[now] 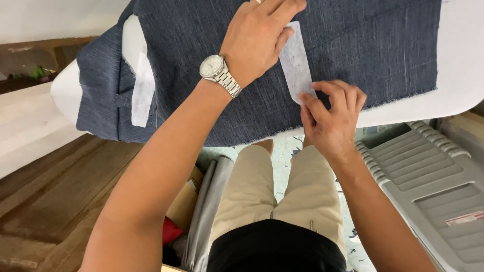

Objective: Preparing fabric pieces by cutting interfacing strips and ironing them onto the fabric to provide structure.

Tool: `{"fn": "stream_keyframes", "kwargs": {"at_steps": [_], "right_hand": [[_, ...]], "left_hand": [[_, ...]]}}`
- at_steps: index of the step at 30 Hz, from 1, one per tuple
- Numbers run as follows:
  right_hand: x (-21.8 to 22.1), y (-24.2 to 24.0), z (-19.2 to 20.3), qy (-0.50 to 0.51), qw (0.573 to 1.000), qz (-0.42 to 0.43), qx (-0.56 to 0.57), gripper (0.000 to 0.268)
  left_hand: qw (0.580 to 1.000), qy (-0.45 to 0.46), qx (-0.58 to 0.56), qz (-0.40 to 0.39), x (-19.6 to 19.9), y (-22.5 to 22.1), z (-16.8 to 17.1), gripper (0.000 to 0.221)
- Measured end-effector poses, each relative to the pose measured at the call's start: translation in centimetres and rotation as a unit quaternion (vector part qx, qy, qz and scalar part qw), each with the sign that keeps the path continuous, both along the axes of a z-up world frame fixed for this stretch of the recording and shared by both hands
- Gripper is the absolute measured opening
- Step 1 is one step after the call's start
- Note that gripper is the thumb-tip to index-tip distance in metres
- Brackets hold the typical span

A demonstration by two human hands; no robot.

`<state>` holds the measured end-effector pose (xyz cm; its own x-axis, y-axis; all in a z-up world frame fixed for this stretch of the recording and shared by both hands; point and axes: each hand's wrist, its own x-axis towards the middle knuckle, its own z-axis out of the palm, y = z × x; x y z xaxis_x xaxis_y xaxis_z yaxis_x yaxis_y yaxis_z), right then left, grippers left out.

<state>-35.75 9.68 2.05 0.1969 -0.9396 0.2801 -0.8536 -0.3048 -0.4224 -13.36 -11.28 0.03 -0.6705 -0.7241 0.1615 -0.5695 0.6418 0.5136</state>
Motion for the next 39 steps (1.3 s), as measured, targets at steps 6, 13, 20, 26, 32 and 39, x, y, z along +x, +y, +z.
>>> {"fn": "stream_keyframes", "kwargs": {"at_steps": [6,13,20,26,32,39], "right_hand": [[0.7,0.0,-0.5,0.009,1.0,0.006,-0.004,0.018],[0.7,-0.1,-0.2,0.02,1.0,-0.006,0.0,0.016],[0.4,-0.3,0.7,0.042,0.999,0.012,0.012,0.028],[-0.5,-0.2,1.1,0.066,0.997,0.041,0.009,0.033],[-2.5,-8.5,3.2,0.013,0.996,0.093,0.0,0.024],[0.1,-19.8,-0.5,0.24,0.951,0.187,-0.062,0.022]], "left_hand": [[1.0,0.0,-0.008,0.005,0.9,0.5,-0.1,0.047],[0.999,-0.015,-0.042,0.011,0.9,1.2,0.4,0.049],[0.987,-0.069,-0.136,0.043,1.2,7.0,3.2,0.032],[0.975,-0.169,-0.137,0.041,2.0,10.0,2.2,0.062],[0.984,-0.073,-0.082,0.139,1.2,11.8,2.9,0.051],[0.951,0.074,0.014,0.3,-0.1,12.6,3.8,0.062]]}}
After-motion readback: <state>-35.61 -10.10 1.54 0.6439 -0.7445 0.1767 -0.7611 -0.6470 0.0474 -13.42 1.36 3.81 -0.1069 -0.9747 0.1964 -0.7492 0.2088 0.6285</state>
